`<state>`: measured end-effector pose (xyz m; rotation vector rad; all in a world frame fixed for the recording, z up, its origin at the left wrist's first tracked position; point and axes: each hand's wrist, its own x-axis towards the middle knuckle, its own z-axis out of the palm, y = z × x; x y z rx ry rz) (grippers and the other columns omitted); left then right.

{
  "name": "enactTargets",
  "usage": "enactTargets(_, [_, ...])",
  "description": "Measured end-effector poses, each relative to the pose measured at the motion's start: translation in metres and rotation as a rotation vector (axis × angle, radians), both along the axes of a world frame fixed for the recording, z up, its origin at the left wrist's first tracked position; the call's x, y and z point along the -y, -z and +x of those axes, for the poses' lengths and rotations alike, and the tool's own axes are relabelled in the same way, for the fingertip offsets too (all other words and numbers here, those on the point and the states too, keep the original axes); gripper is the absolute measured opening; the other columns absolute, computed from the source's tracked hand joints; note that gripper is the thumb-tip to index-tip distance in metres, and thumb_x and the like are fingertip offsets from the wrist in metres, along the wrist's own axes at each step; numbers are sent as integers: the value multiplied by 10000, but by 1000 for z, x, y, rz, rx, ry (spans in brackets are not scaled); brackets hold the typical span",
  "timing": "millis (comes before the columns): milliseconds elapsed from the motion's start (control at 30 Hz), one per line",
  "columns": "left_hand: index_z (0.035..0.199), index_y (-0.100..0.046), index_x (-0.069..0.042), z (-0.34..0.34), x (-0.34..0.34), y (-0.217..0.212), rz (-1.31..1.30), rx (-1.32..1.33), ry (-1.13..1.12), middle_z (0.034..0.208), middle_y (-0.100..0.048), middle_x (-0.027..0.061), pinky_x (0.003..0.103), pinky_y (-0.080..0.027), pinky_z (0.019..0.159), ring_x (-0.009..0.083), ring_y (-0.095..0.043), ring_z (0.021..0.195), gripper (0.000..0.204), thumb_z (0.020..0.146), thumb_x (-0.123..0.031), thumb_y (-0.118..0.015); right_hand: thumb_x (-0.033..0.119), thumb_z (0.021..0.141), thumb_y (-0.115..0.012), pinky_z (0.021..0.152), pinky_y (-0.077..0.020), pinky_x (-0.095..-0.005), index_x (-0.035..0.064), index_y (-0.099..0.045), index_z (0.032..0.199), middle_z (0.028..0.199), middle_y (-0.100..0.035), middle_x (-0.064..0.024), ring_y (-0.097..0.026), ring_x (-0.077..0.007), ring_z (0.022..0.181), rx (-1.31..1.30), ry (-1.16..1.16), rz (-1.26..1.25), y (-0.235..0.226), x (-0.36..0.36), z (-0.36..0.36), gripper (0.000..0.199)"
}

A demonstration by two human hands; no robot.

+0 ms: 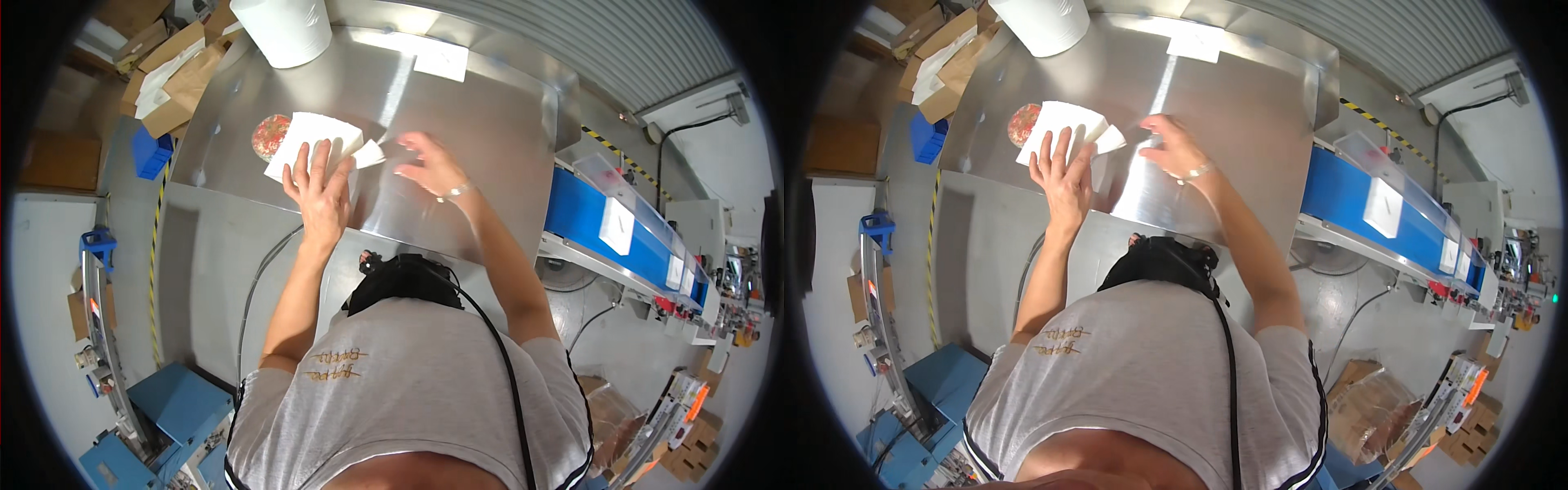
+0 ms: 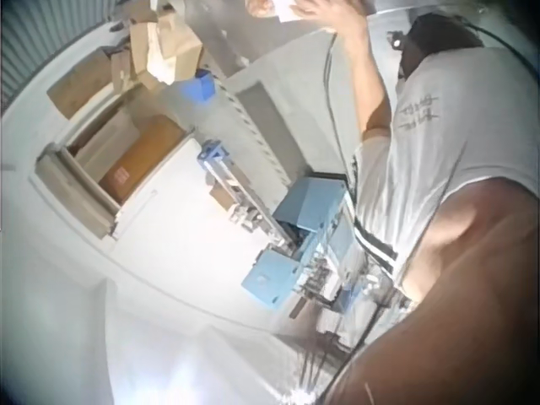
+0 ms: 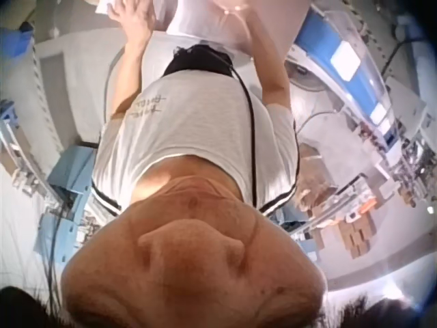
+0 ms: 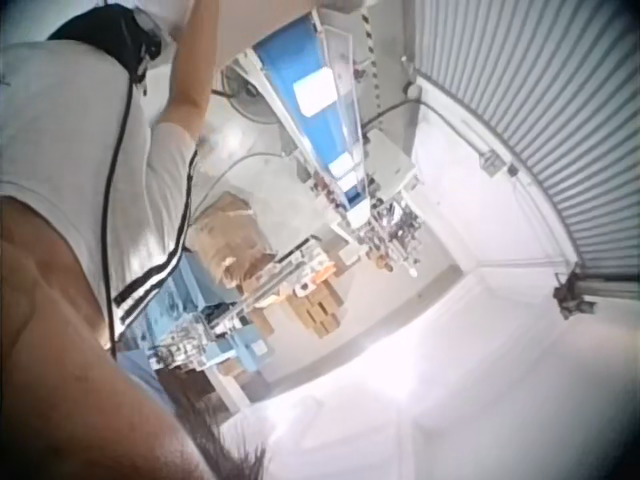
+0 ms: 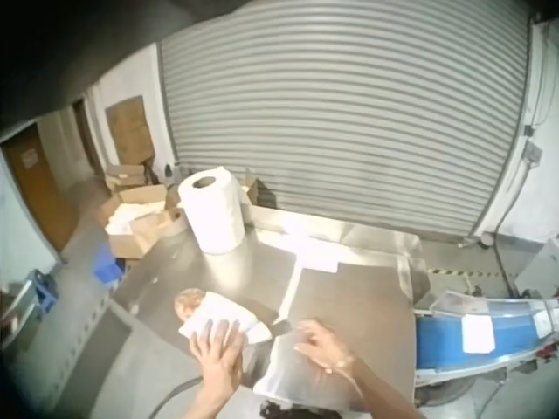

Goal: Packaging and moving stacks of paper liners on a conveyor belt system.

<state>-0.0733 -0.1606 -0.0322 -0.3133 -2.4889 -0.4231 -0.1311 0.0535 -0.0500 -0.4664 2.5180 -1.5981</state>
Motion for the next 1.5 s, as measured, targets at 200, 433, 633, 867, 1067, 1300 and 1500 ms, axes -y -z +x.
enactTargets(200, [1170,-595,-105,-6,1,-17,191,80,62,1388,-366,184,554,-151,1052,388,-253,1324,408,781,-202,-669,181,809,-690,891,-445,-307,62,-498,1186,1140,-561,-83,-540,-189,1050,-17,-174,-75,16,20,-17,440])
enactTargets(433, [1089,-644,-91,-17,18,-17,120,65,9,1238,-526,145,436,-301,1018,333,-431,1208,286,811,-37,-609,253,877,-626,737,-468,-254,49,-560,1118,913,-621,-19,-569,-94,833,186,364,-299,56,-99,17,323])
enactTargets(633, [1084,-648,-95,-12,21,-17,122,97,8,1241,-535,113,438,-299,1014,314,-430,1212,296,803,-13,-602,433,837,-615,762,-486,-388,57,-564,1129,986,-631,-131,-605,-256,856,325,923,283,33,-250,60,479])
enactTargets(867, [1023,-664,-121,-14,20,-16,153,70,63,1284,-490,124,487,-231,1040,349,-364,1261,303,732,-39,-640,330,731,-723,890,-434,-435,53,-574,1124,1116,-580,-189,-549,-338,1040,-392,824,796,33,-262,50,504])
enactTargets(1067, [942,-695,-155,-13,15,-21,141,101,90,1303,-468,107,513,-185,1053,354,-336,1280,267,711,-25,-661,159,741,-706,914,-436,-365,128,-559,1167,1167,-536,-128,-523,-292,1074,-36,-28,89,-9,-46,4,452])
enactTargets(1300, [1171,-602,-157,-11,15,-29,178,138,83,1365,-397,157,516,-173,1062,393,-274,1305,461,729,-200,-726,182,749,-713,899,-437,-350,115,-538,1191,1162,-546,-122,-528,-271,1070,-134,-201,-37,10,34,-26,480])
enactTargets(1500, [1175,-607,-153,-18,41,-17,108,114,31,1278,-497,137,434,-288,1024,307,-415,1229,369,809,-127,-645,289,870,-621,759,-459,-285,-1,-554,1077,948,-610,-58,-554,-135,877,336,292,-246,33,-56,5,362])
